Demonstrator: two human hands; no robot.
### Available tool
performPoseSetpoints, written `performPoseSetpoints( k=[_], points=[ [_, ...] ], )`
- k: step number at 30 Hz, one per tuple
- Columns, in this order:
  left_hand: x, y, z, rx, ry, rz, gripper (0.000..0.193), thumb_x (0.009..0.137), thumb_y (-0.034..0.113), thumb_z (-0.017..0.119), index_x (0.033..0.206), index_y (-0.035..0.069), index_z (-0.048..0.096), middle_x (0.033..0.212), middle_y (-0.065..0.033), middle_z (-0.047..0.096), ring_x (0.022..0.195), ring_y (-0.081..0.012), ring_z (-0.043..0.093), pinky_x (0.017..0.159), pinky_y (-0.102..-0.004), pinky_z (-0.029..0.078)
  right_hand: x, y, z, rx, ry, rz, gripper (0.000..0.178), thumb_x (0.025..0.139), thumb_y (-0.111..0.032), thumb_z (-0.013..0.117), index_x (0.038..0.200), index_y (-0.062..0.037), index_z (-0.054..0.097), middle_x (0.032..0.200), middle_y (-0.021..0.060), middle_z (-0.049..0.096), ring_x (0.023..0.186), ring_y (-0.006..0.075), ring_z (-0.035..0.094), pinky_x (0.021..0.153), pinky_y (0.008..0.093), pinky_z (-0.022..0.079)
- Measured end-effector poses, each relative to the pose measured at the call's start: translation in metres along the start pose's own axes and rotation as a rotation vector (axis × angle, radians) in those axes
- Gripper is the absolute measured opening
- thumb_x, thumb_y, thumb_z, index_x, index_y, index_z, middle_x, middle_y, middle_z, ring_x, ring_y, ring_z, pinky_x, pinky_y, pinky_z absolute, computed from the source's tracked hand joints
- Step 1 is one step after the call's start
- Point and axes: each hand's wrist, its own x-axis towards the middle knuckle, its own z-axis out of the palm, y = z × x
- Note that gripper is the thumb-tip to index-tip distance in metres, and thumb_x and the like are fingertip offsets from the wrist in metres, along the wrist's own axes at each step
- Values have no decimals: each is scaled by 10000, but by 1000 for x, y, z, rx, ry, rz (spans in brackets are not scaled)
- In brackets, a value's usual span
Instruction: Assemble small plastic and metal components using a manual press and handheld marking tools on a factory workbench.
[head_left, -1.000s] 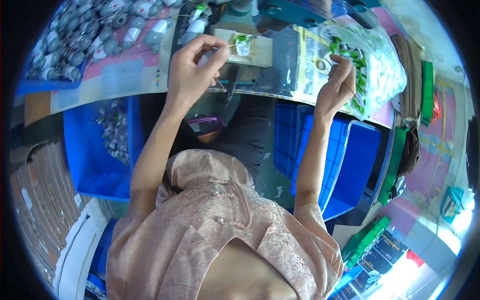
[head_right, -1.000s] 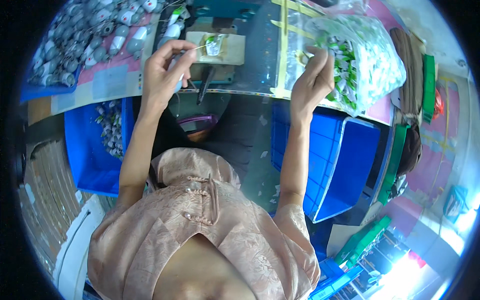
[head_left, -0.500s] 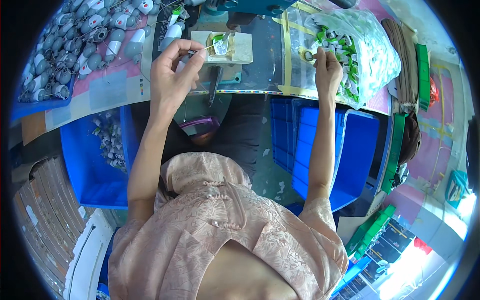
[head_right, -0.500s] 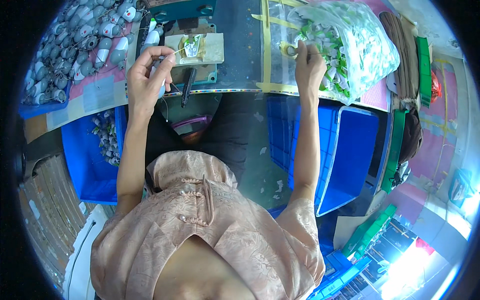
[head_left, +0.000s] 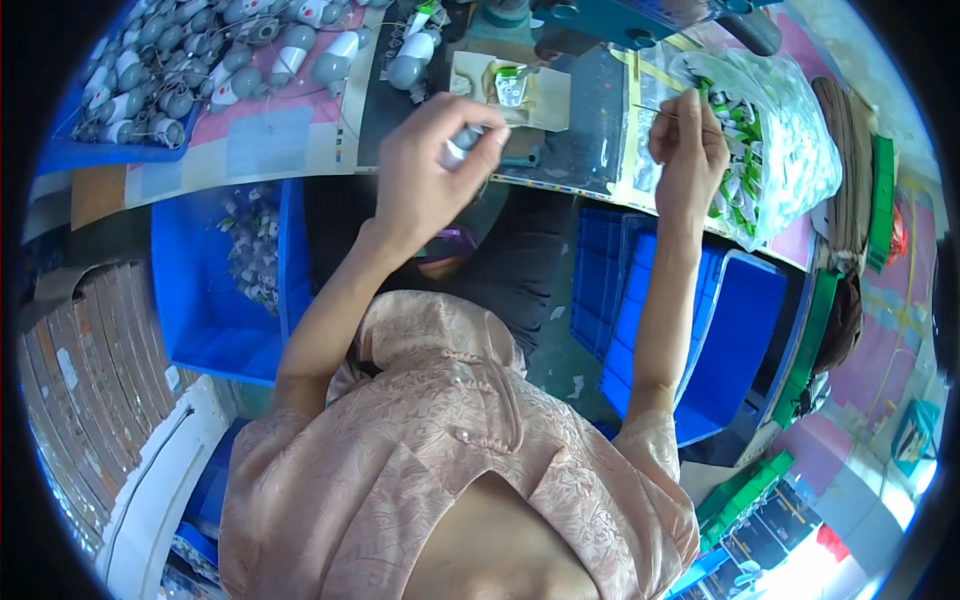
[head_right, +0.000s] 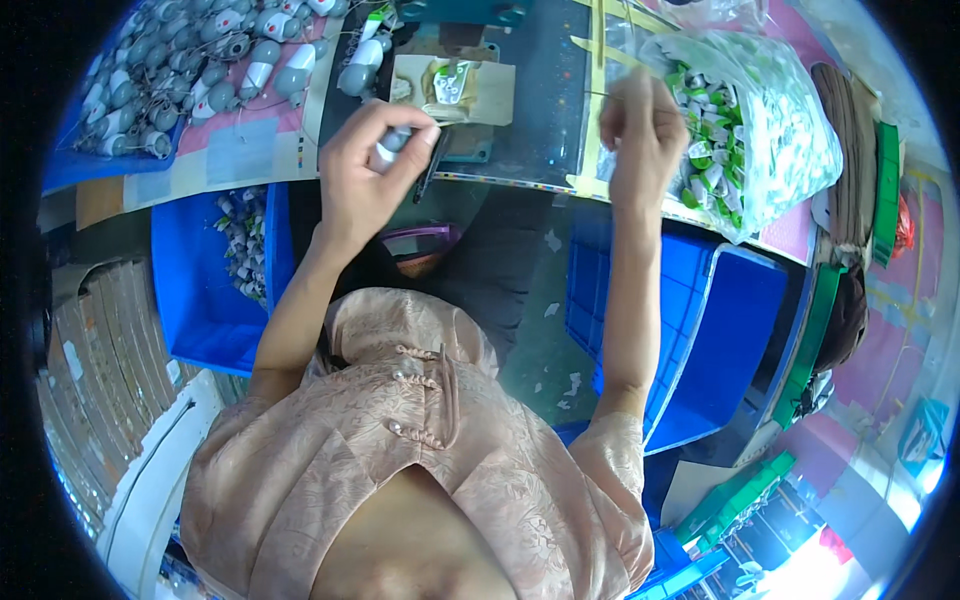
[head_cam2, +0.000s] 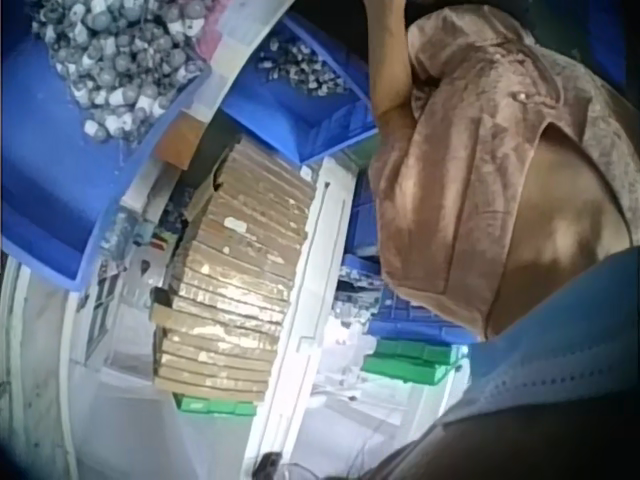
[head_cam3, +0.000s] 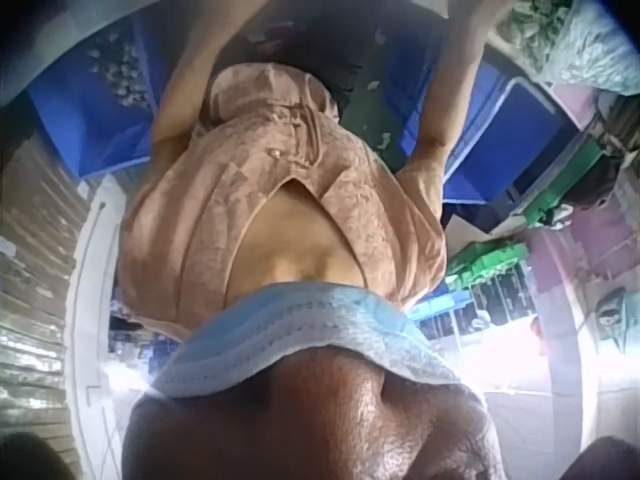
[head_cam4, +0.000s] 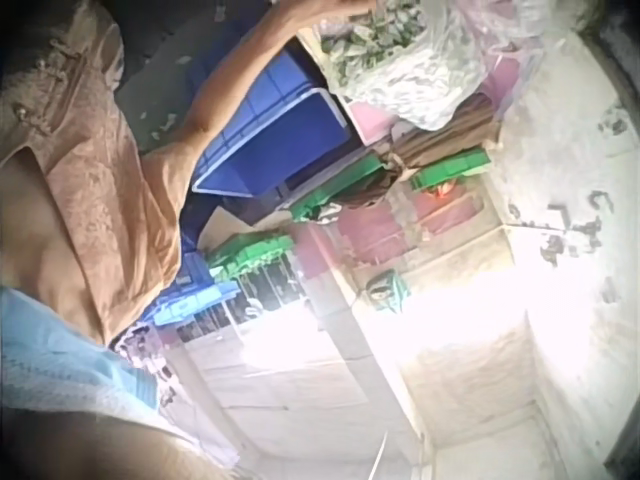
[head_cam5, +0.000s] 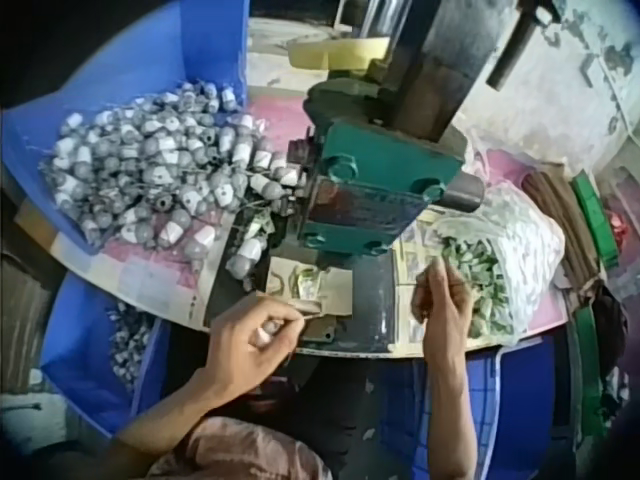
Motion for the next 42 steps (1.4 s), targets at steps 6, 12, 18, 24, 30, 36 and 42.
performPoseSetpoints(
  k=[6, 12, 18, 24, 30, 36, 42],
  points=[
    [-8, 3, 8, 230, -92, 202, 149, 850, 29, 769, 950, 44, 659, 1097, -98, 716, 902, -288, 724, 765, -366, 589, -12, 4, 69, 88, -241, 17, 337, 1088, -288, 567, 884, -34, 651, 649, -1, 576, 501, 56, 456, 449, 222, 315],
    [-10, -5, 7, 288, -123, 194, 153, 847, 40, 761, 929, 47, 632, 1120, -91, 716, 898, -294, 719, 754, -380, 595, -17, 6, 90, -82, -232, -7, 397, 1083, -288, 564, 788, -27, 612, 596, -5, 583, 553, 41, 502, 503, 232, 392],
    [-12, -8, 8, 262, -97, 181, 154, 845, 34, 758, 934, 48, 632, 1104, -94, 715, 894, -298, 715, 758, -382, 593, -15, 13, 93, -250, -249, -81, 342, 1055, -239, 584, 800, -12, 610, 598, 20, 598, 564, 72, 540, 527, 270, 439],
    [-13, -10, 9, 228, -93, 165, 157, 847, 30, 753, 945, 44, 630, 1094, -98, 717, 911, -302, 716, 767, -384, 594, -16, 12, 97, -217, -220, -123, 356, 1075, -247, 583, 832, 2, 659, 625, 2, 596, 559, 51, 501, 507, 218, 382],
    [-13, -10, 10, 210, -85, 161, 159, 849, 27, 752, 947, 41, 628, 1101, -101, 719, 922, -302, 720, 774, -380, 595, -16, 15, 97, -216, -230, -112, 317, 1059, -207, 568, 811, -13, 602, 603, 26, 585, 578, 80, 545, 537, 274, 437],
    [-14, -13, 11, 204, -73, 169, 157, 852, 29, 753, 949, 40, 630, 1107, -99, 722, 929, -305, 723, 779, -382, 596, -18, 17, 96, -215, -226, -133, 323, 1065, -225, 569, 822, -16, 603, 603, 24, 577, 578, 76, 530, 531, 275, 428],
    [-15, -17, 13, 182, -54, 179, 162, 854, 59, 751, 966, 62, 633, 1117, -71, 718, 942, -287, 720, 789, -375, 597, -18, 18, 97, -214, -221, -157, 347, 1077, -252, 556, 826, -18, 607, 601, 22, 565, 578, 72, 515, 530, 272, 422]
  ],
)
